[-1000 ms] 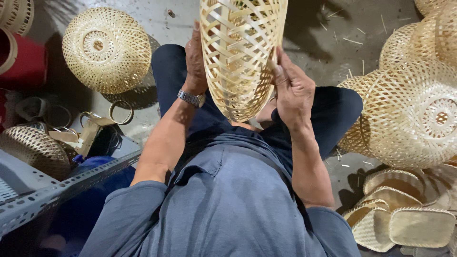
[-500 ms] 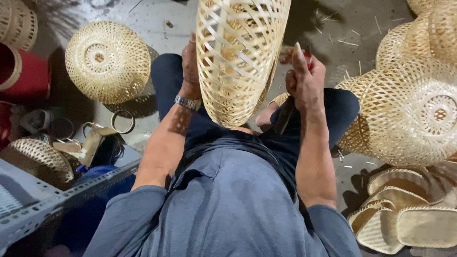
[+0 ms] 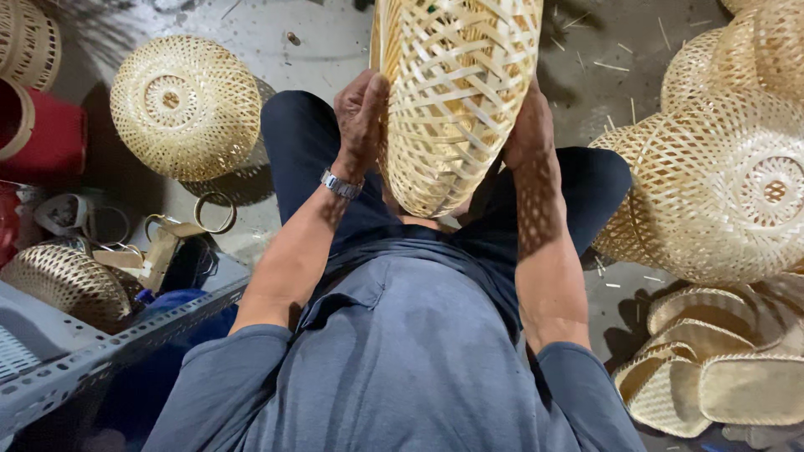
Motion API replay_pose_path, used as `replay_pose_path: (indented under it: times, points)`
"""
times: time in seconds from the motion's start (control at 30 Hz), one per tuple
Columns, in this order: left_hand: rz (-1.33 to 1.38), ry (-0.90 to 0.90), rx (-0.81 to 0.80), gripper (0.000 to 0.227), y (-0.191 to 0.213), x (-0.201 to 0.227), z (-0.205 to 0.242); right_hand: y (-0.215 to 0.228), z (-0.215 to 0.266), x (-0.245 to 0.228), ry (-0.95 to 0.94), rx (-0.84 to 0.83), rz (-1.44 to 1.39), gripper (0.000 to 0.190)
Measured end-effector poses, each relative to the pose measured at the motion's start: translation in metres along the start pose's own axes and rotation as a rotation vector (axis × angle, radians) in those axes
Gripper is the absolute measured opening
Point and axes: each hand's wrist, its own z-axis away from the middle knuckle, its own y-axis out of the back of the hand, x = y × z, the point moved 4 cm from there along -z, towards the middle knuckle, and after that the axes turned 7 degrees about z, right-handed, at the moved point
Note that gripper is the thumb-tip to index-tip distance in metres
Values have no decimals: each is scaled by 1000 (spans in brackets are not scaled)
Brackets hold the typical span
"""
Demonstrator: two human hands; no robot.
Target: The person sits on the floor and uses a red utility knife to trim the edges of a woven basket. They rotate the basket to access different sections, carefully cutting away excess material from the rim and sides. The person occasionally flips the basket to inspect the interior and continues trimming.
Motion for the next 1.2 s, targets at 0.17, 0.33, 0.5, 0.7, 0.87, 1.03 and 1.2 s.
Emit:
replay_pose_path:
  times: [0.17,0.33,0.5,0.7,0.87,1.03,1.2]
  points:
    - [-8,133,34,35,-18,1,5,28,-13,13,30,-118,-86,50]
    - [-130,97,7,38,-28,0,5,48,-13,20,108,-97,38,48]
    - [-325,210,-113,30,-34,11,17,60,8,22,88,-4,114,46]
    - [361,420,-68,52,-36,15,-9,57,6,8,75,69,95,43]
    - [554,410,-184,53,-48,23,-19,60,5,5,47,84,110,41]
    - [432,427,-108,38,-61,18,-16,69,15,15,33,57,132,39]
    - [441,396,-74,32,-65,6,-18,69,15,23,14,32,132,38]
